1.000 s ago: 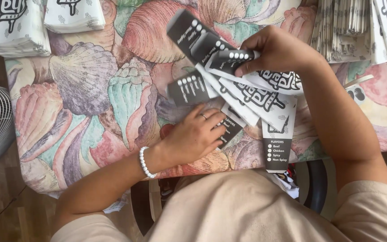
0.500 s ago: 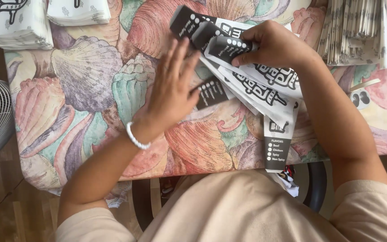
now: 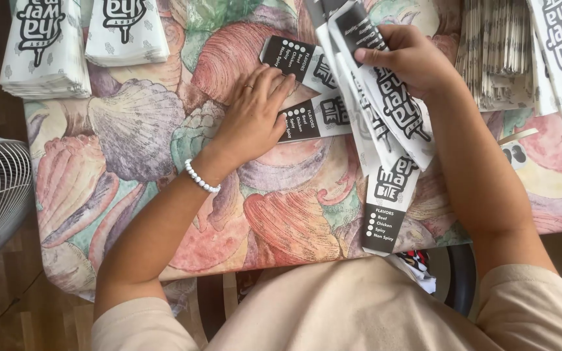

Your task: Sorting and stacking printed paper labels on a table

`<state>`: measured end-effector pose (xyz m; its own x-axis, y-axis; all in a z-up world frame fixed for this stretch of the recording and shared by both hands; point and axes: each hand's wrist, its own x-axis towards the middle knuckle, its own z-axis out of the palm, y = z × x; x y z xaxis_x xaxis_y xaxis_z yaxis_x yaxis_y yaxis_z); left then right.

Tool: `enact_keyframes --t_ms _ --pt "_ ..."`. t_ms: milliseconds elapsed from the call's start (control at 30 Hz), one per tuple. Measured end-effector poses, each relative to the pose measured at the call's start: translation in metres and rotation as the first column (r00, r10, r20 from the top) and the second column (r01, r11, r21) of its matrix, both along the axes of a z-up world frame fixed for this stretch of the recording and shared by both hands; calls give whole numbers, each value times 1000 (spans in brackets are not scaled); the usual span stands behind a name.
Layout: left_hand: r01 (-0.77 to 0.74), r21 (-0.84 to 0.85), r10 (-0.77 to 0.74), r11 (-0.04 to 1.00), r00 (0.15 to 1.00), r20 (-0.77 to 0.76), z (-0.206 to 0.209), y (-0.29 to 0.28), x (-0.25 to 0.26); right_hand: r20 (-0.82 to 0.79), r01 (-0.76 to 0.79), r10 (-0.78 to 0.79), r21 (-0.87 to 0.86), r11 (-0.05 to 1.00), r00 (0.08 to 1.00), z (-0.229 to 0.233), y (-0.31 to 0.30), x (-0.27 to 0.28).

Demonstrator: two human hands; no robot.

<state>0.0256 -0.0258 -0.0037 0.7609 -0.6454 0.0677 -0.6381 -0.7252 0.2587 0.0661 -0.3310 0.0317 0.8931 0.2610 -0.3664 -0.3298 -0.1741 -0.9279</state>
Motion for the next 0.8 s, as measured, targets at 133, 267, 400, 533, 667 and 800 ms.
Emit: enact_keyframes --t_ms 133,267,400,533,667,800 --pt "-38 54 41 998 998 -52 8 -7 8 180 46 -22 -130 990 983 9 -3 -3" --pt "-2 -56 2 998 1000 -10 3 -13 24 206 -9 84 -340 940 975 18 -5 -7" --pt "18 -90 -4 996 988 152 -9 -19 47 257 -81 235 -495 865 937 13 -7 -1" --pt "-39 -226 111 973 942 315 -14 -22 53 296 -114 424 -693 712 856 8 -2 3" --pt "-58 -343 199 937 898 392 -7 -26 33 351 -87 518 -760 644 780 -3 3 4" --pt "71 -438 106 896 924 368 47 -64 -64 292 -97 516 -794 600 805 0 11 1"
